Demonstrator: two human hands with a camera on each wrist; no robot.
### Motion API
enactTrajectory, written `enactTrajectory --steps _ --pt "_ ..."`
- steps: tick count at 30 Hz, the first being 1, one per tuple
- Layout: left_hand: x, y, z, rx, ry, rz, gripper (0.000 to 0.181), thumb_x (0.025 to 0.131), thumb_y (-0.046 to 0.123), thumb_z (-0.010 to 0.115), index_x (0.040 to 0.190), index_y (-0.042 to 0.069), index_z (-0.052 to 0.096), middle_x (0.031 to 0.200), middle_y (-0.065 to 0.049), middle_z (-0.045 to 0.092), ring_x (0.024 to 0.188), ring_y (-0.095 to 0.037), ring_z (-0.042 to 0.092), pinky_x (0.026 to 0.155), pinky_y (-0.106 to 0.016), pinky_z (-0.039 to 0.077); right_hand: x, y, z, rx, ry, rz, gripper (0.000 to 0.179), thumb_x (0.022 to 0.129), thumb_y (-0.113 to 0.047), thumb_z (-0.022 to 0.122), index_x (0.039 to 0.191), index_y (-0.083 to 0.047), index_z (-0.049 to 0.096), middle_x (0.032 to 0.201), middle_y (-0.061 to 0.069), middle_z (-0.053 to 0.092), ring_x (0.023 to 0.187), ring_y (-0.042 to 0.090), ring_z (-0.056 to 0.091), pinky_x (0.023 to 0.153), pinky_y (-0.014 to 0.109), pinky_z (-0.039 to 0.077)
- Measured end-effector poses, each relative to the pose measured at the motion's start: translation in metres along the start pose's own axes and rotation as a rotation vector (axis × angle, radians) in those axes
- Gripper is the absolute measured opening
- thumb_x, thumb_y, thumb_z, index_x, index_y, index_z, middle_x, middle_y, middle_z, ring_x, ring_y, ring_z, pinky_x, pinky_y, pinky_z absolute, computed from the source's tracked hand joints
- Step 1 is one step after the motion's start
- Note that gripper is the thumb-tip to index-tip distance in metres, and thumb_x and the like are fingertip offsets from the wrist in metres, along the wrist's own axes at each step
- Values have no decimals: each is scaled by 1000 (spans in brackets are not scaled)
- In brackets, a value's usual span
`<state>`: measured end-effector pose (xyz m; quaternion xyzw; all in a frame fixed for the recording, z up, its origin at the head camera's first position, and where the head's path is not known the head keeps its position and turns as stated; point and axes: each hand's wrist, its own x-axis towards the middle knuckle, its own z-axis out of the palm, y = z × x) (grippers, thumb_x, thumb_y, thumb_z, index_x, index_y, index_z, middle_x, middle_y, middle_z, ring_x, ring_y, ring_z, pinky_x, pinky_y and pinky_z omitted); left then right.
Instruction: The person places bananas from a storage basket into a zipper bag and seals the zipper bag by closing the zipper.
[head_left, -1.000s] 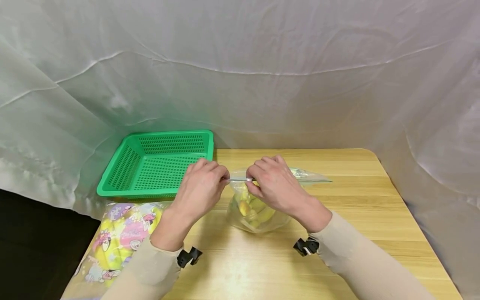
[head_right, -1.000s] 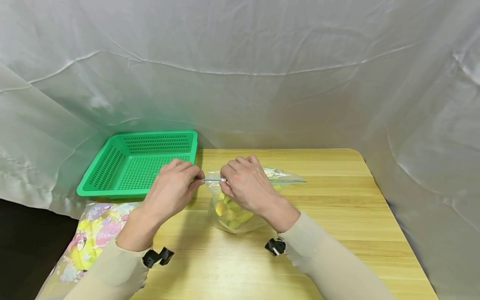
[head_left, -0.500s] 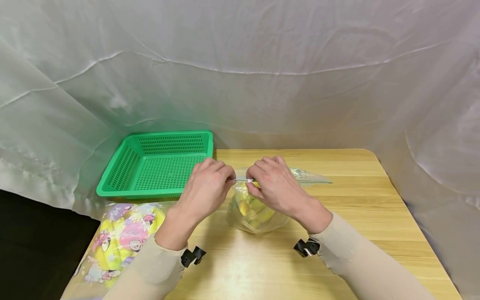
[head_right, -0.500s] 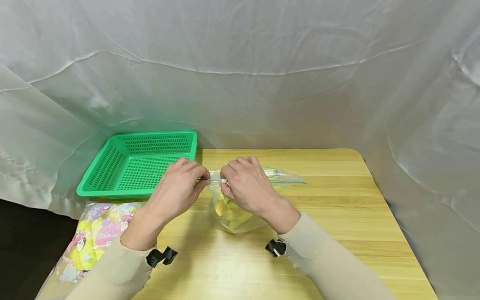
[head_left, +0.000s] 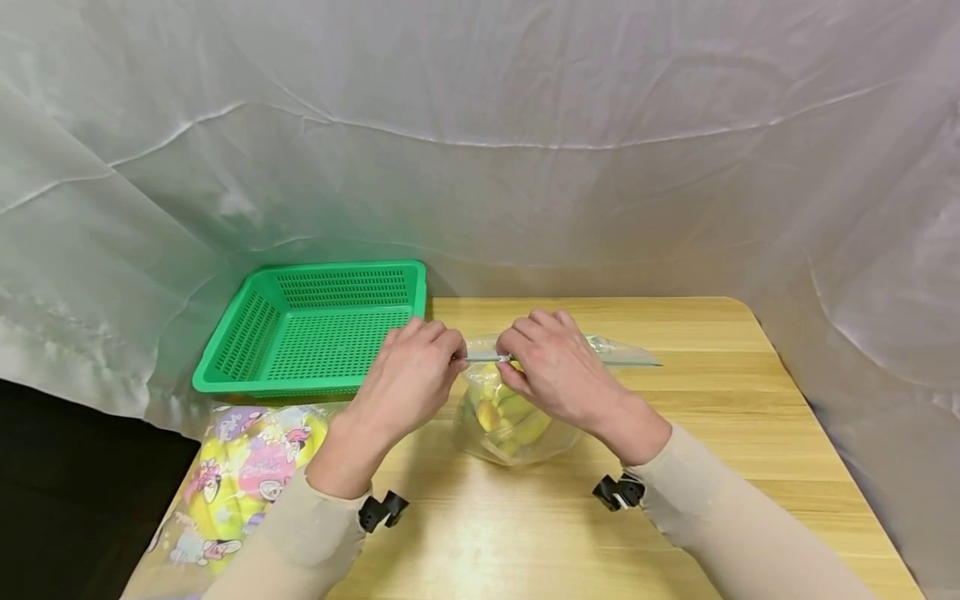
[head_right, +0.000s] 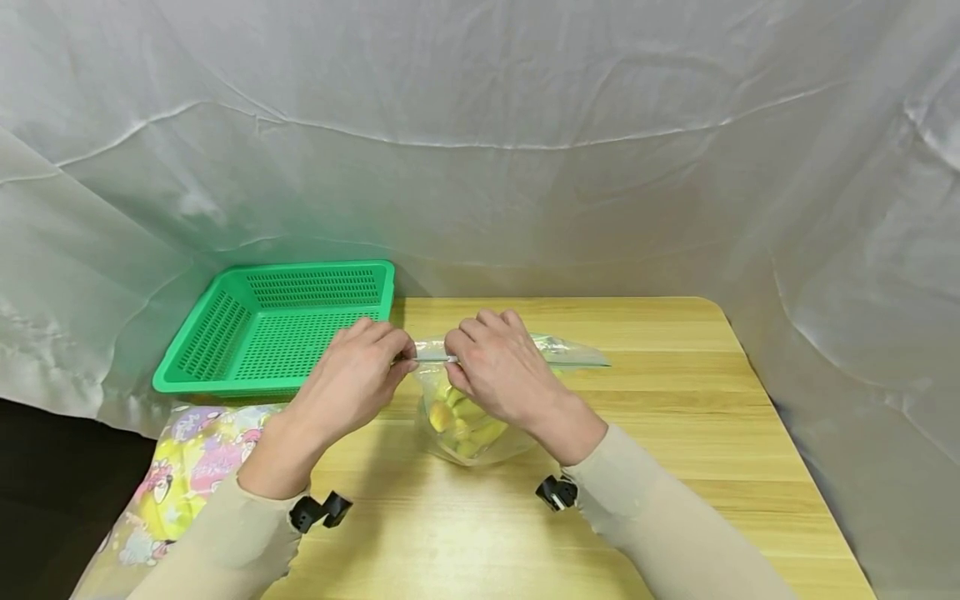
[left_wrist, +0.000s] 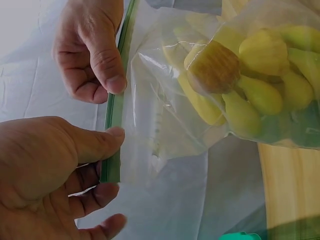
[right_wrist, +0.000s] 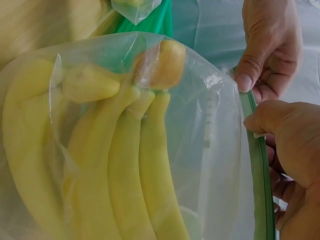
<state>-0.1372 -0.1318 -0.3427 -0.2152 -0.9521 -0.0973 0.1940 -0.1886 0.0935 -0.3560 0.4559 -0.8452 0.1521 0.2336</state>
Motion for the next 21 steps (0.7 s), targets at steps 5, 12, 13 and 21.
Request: enactTrajectory --steps 5,12,13,21 --pt "0 0 0 49 15 -5 8 95 18 79 95 13 73 87 2 66 82 -21 53 72 -36 33 -1 3 0 -12 -9 -1 7 95 -15 71 92 -10 66 88 1 66 79 22 51 72 34 34" --pt "-1 -1 0 63 32 -19 9 94 18 81 93 13 73 84 1 65 80 -22 53 70 -35 33 -2 7 -1 -26 6 -6 8 95 -14 68 89 -11 64 84 -1 63 77 22 48 71 34 33" --pt "-1 -1 1 60 29 -23 9 94 18 81 93 13 73 85 1 65 80 -22 53 70 -35 33 -3 8 -1 -27 9 -6 8 95 -14 68 89 -11 64 84 -1 63 76 22 48 70 33 32" --pt "-2 -3 1 44 -1 -49 8 95 18 80 94 13 74 87 1 66 82 -21 52 70 -34 32 -6 11 -2 -35 0 1 9 96 -16 67 88 -11 64 83 -1 62 75 21 47 70 33 32"
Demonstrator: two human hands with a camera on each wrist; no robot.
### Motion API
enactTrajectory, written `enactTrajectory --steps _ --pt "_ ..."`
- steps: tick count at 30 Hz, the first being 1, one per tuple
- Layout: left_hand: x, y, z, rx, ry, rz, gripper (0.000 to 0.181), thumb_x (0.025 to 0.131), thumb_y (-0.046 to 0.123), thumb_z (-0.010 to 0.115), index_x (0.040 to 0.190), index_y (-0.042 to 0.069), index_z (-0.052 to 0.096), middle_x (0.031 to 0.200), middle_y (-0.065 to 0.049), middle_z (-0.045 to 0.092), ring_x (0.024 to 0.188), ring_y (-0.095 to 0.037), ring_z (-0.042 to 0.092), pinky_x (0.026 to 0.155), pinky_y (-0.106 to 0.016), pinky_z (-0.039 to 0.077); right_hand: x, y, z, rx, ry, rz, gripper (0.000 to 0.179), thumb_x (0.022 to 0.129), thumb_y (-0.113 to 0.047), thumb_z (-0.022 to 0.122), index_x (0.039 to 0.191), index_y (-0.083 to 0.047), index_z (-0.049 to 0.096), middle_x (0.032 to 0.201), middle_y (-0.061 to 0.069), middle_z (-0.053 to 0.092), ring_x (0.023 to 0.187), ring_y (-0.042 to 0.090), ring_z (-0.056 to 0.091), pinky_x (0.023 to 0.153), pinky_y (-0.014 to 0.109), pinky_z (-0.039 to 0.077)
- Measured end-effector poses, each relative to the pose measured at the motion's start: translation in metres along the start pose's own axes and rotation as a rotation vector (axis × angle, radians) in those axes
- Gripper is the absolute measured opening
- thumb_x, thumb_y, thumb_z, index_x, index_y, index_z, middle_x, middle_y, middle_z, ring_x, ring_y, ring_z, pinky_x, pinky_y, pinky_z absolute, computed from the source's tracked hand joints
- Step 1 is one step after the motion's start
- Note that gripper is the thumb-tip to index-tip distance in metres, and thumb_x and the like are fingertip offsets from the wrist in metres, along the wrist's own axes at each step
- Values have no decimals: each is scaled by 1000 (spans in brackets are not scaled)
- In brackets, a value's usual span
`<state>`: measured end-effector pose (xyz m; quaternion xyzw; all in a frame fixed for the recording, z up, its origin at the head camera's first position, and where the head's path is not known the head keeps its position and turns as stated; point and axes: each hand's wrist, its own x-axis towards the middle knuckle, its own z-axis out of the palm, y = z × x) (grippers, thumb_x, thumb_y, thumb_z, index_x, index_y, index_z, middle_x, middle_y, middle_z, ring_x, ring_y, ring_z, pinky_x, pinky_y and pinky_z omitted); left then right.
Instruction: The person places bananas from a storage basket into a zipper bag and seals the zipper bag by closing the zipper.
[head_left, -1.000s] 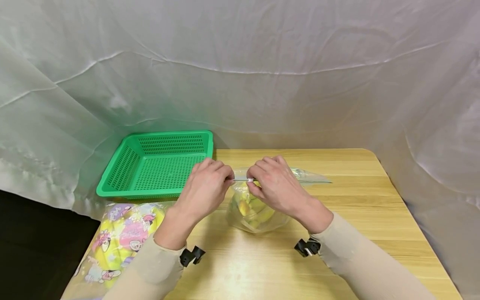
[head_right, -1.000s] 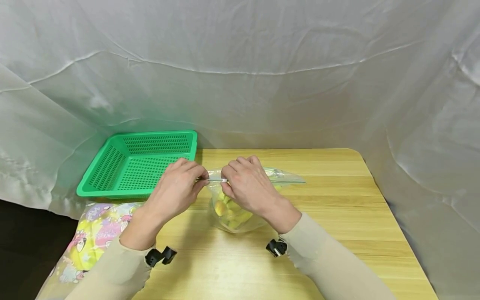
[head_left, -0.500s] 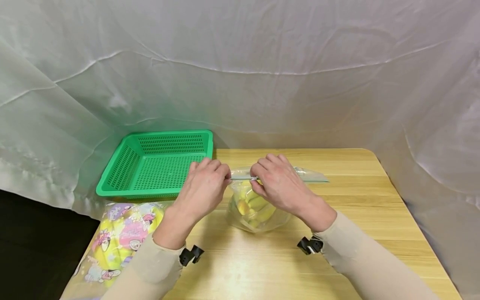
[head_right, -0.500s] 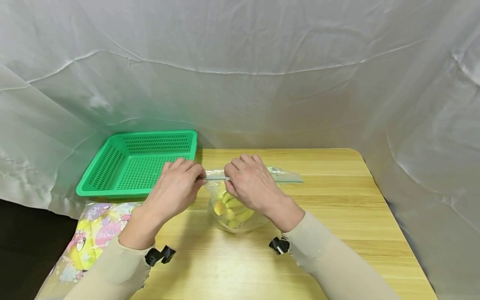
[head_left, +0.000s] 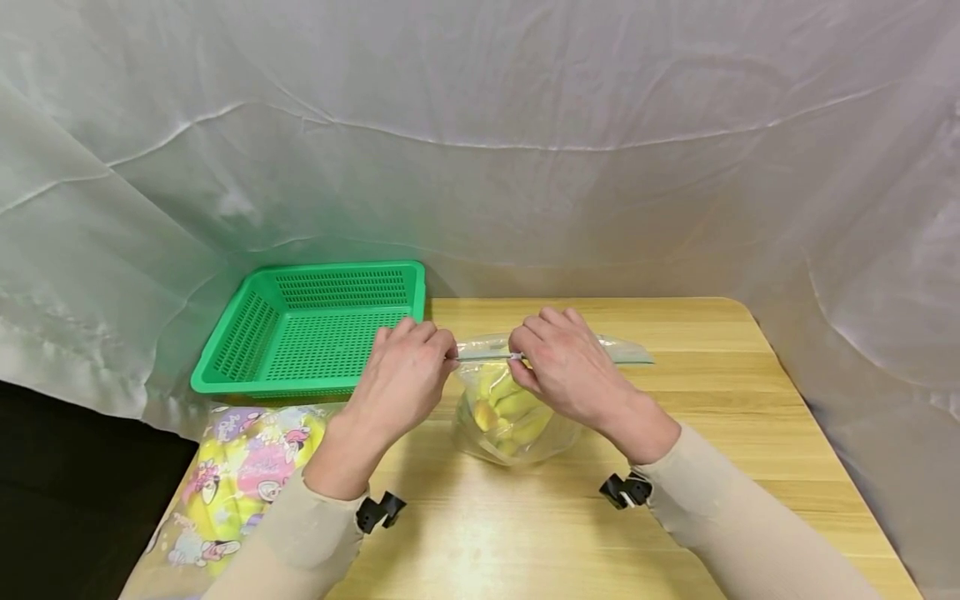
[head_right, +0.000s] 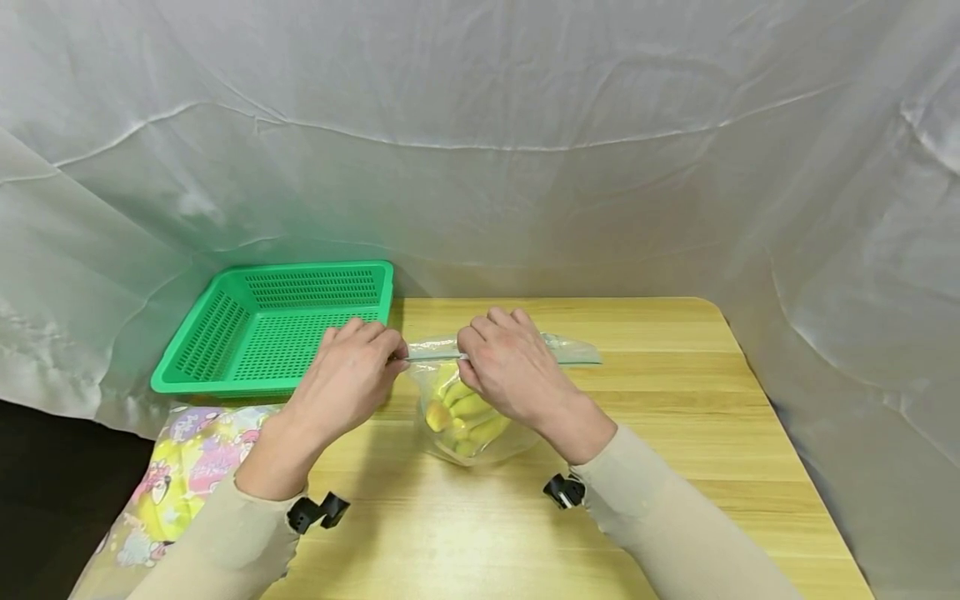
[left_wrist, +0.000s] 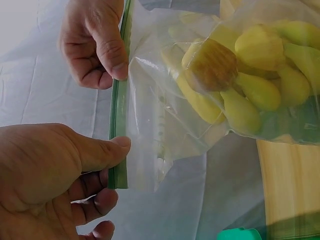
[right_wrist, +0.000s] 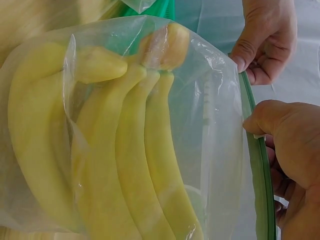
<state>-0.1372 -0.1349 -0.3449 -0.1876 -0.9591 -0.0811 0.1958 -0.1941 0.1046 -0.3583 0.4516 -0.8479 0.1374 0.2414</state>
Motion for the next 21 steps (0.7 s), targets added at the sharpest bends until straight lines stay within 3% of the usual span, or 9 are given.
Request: enactTrajectory --steps 21 --pt "-2 -3 -1 -25 -17 -14 8 94 17 80 95 12 73 86 1 64 79 -22 46 68 -33 30 -9 6 -4 -4 9 24 8 94 -15 68 88 -11 65 82 0 63 75 22 49 70 34 33"
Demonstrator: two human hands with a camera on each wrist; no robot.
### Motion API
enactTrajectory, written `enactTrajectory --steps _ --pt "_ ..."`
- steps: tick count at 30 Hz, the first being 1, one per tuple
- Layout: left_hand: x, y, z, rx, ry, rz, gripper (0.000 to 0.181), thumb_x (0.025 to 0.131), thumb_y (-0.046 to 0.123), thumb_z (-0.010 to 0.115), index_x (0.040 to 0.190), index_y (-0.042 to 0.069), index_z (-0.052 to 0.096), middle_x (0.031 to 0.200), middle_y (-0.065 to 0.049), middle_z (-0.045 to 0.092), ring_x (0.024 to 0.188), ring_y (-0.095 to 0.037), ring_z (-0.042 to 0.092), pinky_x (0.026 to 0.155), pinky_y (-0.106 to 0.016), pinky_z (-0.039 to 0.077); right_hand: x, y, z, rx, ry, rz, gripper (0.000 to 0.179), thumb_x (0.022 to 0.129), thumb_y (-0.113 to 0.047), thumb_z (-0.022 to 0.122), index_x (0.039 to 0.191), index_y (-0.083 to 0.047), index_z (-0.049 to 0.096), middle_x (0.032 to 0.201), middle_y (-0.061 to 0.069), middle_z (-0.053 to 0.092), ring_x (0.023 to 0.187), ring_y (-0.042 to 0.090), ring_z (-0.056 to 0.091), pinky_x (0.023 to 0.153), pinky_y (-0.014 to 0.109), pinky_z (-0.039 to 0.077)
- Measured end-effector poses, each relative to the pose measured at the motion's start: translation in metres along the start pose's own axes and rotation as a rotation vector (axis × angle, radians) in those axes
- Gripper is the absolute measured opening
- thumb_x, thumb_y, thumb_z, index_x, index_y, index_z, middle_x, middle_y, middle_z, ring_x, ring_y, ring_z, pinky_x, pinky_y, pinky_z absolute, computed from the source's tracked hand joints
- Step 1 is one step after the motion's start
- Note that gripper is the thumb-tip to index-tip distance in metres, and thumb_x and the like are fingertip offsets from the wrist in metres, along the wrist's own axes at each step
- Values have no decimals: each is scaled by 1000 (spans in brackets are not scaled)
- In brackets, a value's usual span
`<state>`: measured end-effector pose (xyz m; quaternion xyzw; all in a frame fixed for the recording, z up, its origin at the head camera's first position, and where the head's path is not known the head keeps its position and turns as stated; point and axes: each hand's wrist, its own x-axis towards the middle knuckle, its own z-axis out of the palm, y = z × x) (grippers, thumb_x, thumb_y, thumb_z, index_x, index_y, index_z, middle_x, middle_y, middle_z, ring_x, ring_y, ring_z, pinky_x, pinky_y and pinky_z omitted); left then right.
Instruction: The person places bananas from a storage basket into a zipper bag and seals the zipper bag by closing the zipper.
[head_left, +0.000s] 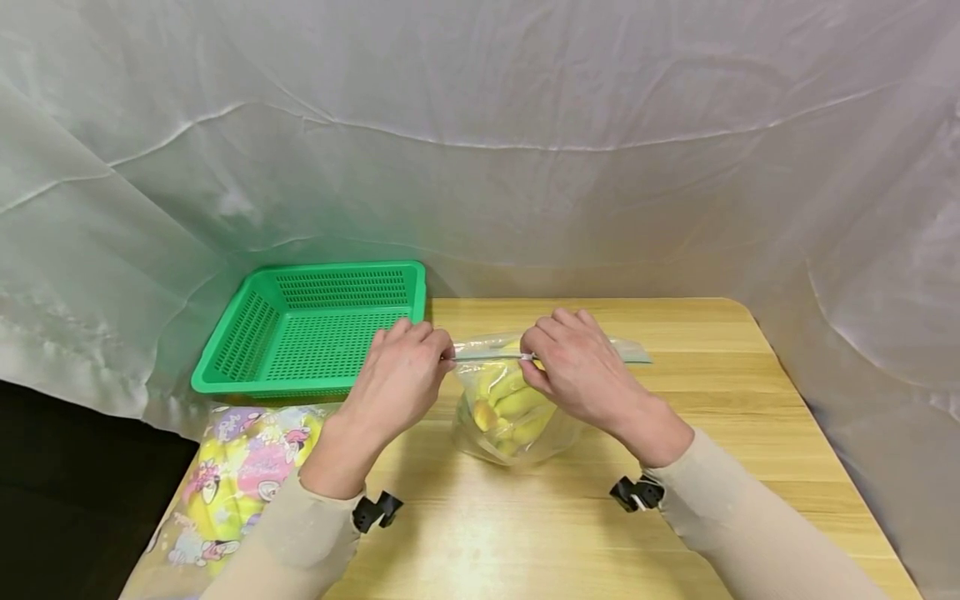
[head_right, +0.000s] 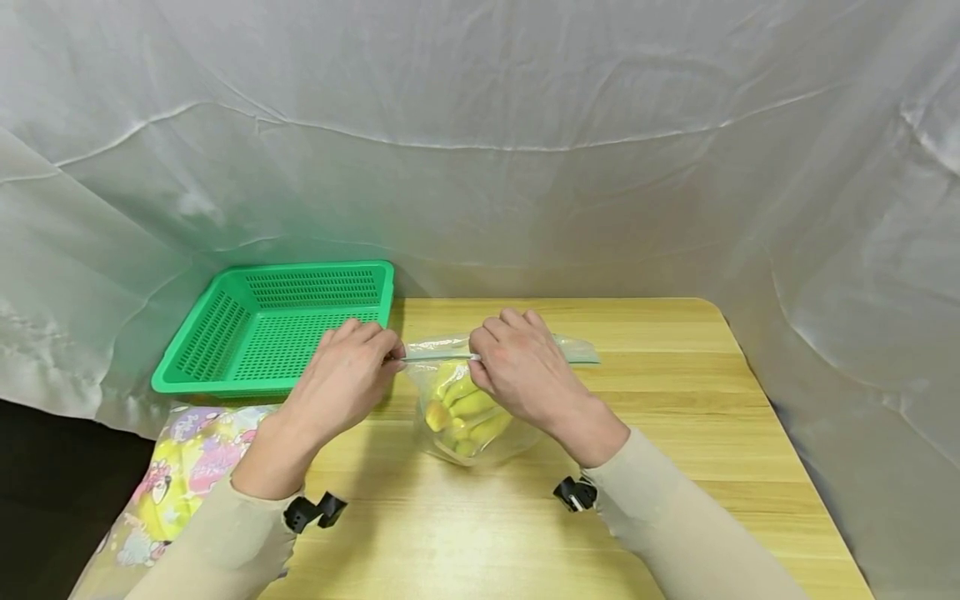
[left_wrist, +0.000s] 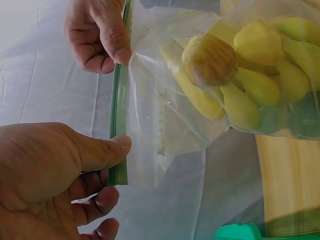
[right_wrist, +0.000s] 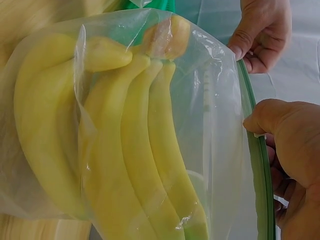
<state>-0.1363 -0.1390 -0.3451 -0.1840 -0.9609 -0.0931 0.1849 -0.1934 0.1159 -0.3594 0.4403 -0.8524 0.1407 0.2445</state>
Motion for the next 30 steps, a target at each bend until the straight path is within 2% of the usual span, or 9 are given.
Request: enactTrajectory --steps 9,16,30 --pt "0 -3 1 -9 -10 -2 10 94 17 80 95 12 72 85 2 62 79 -22 45 68 -32 29 -6 4 -4 -6 3 4 7 95 -15 64 88 -12 64 82 -1 63 75 23 49 70 34 33" --pt "0 -5 0 -15 -9 -1 10 93 17 81 95 11 72 87 1 64 82 -23 49 69 -33 31 -9 7 -5 -13 1 7 8 95 -16 64 88 -12 64 82 -1 62 75 23 49 70 35 34" --pt "0 -7 -2 -8 -32 -22 9 96 17 78 97 11 72 92 -1 69 83 -23 48 70 -34 34 -16 14 -10 -24 9 12 7 94 -15 65 89 -11 65 83 1 65 76 24 51 69 35 35"
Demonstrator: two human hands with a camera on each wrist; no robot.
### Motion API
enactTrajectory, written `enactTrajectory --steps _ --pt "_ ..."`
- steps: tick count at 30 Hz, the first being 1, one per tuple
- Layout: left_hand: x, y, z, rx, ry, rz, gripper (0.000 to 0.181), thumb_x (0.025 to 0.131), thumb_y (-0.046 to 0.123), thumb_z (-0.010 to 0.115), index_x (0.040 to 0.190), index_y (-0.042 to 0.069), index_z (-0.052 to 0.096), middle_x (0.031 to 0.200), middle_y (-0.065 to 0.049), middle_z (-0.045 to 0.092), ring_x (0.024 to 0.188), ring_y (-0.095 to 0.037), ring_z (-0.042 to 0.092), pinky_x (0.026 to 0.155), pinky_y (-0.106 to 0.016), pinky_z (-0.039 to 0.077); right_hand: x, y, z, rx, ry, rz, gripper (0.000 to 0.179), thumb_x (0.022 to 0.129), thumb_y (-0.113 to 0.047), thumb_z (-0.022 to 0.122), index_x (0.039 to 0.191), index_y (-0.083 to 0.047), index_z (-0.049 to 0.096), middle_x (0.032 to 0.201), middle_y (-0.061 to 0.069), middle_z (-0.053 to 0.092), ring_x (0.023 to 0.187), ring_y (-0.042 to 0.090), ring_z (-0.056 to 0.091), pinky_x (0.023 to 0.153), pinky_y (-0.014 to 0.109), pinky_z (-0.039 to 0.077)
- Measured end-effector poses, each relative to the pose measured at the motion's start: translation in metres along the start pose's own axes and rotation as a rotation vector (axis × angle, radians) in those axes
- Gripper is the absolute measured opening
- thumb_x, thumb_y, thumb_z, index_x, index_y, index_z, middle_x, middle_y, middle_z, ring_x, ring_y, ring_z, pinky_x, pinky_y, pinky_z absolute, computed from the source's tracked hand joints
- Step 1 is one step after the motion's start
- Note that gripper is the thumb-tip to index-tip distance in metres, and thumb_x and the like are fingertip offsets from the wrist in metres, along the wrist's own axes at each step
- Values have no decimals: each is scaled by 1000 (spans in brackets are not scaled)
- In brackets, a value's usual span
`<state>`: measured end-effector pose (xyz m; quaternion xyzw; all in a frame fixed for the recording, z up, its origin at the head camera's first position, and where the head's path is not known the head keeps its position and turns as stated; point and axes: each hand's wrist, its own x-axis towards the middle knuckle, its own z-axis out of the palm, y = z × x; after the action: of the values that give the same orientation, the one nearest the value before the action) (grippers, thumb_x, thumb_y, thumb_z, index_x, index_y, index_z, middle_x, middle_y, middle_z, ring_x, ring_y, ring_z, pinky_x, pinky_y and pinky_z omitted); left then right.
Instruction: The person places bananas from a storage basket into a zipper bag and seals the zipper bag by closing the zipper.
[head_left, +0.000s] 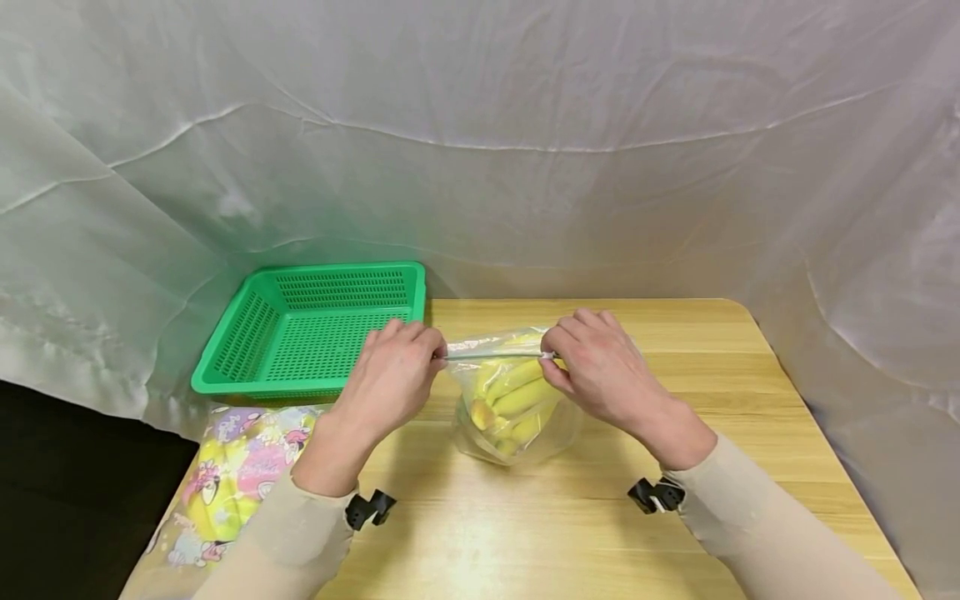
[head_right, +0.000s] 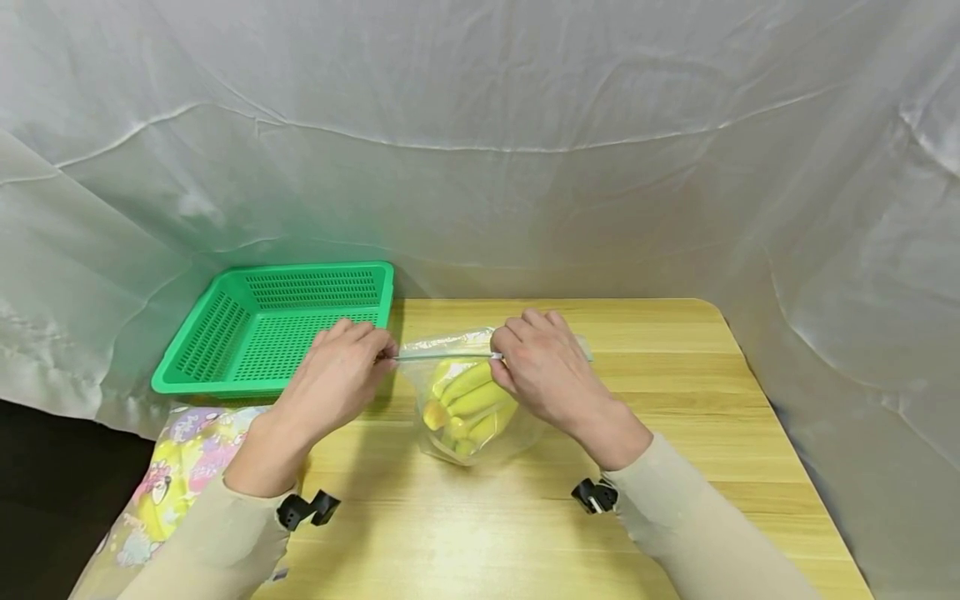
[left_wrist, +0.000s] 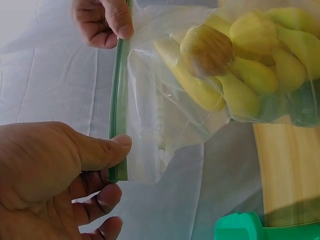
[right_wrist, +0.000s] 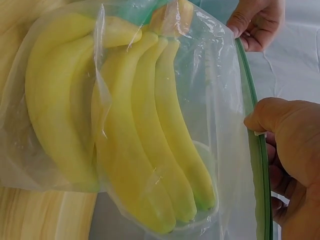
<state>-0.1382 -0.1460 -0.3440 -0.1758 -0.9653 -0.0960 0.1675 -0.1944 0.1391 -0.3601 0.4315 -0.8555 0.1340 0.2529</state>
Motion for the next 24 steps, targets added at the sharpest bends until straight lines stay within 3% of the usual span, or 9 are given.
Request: enactTrajectory --steps 24 --pt "-4 -10 -4 25 50 28 4 97 13 75 97 11 72 90 -2 68 88 -26 54 70 -35 35 -10 17 -8 -15 47 -60 5 90 -11 70 89 -9 66 82 2 64 76 25 52 68 35 32"
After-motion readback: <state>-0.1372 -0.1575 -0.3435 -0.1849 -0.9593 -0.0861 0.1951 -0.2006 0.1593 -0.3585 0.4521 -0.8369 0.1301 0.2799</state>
